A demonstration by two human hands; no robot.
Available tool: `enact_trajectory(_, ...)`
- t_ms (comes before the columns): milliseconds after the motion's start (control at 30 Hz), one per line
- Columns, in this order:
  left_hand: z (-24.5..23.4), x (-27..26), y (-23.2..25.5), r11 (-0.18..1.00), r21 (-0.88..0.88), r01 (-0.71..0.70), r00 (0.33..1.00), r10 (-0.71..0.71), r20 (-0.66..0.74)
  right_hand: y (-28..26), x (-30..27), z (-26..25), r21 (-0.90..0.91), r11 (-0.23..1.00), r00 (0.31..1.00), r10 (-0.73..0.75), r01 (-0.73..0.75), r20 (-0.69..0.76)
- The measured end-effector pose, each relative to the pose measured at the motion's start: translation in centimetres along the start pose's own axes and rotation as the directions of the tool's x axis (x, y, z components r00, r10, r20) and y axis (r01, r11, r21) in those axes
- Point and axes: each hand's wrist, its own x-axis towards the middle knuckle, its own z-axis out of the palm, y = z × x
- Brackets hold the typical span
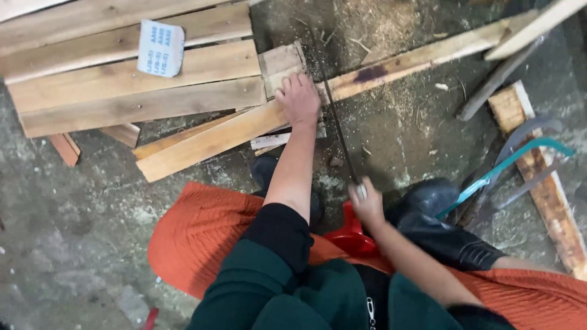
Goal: The person is using a hand saw to cut through a wooden plank on the floor.
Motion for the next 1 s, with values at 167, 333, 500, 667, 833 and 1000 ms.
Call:
enact_trajectory(167,-0.8,-1.3,-0.4,1.0,-0.006,0.002,0.996,-0.002,0.087,-8.0,12.4,2.6,0.005,0.999,0.995,-0.043,0.043,0.09)
enact_trajectory(333,-0.7,-0.4,0.1,0.999,0.049,-0.023,1.0,0.024,-0.011,-2.1,3.5,1.0,-0.034,0.991,0.986,-0.133,0.13,-0.097)
enact_trajectory(500,2.5,-1.3,-0.9,0.999,-0.019,0.05,0.984,-0.046,0.175,-2.2,-1.5,-6.6,-0.103,0.976,0.975,0.201,-0.191,0.1)
enact_trajectory(667,-1.6,-0.5,-1.3,0.983,-0.17,0.071,0.987,-0.045,0.151,-4.5,-1.3,-7.9,-0.071,0.967,0.961,0.252,-0.246,0.114)
enact_trajectory(833,-0.3,-0.7,-2.3,0.92,-0.387,-0.068,0.992,0.102,0.07,-9.7,-0.3,-8.9,0.031,0.998,0.993,-0.054,0.058,-0.108)
enact_trajectory(1000,-1.9,-1.0,-2.3,0.862,-0.444,-0.244,0.952,0.299,0.059,-10.9,-3.1,-15.0,0.21,0.912,0.89,-0.258,0.354,-0.376)
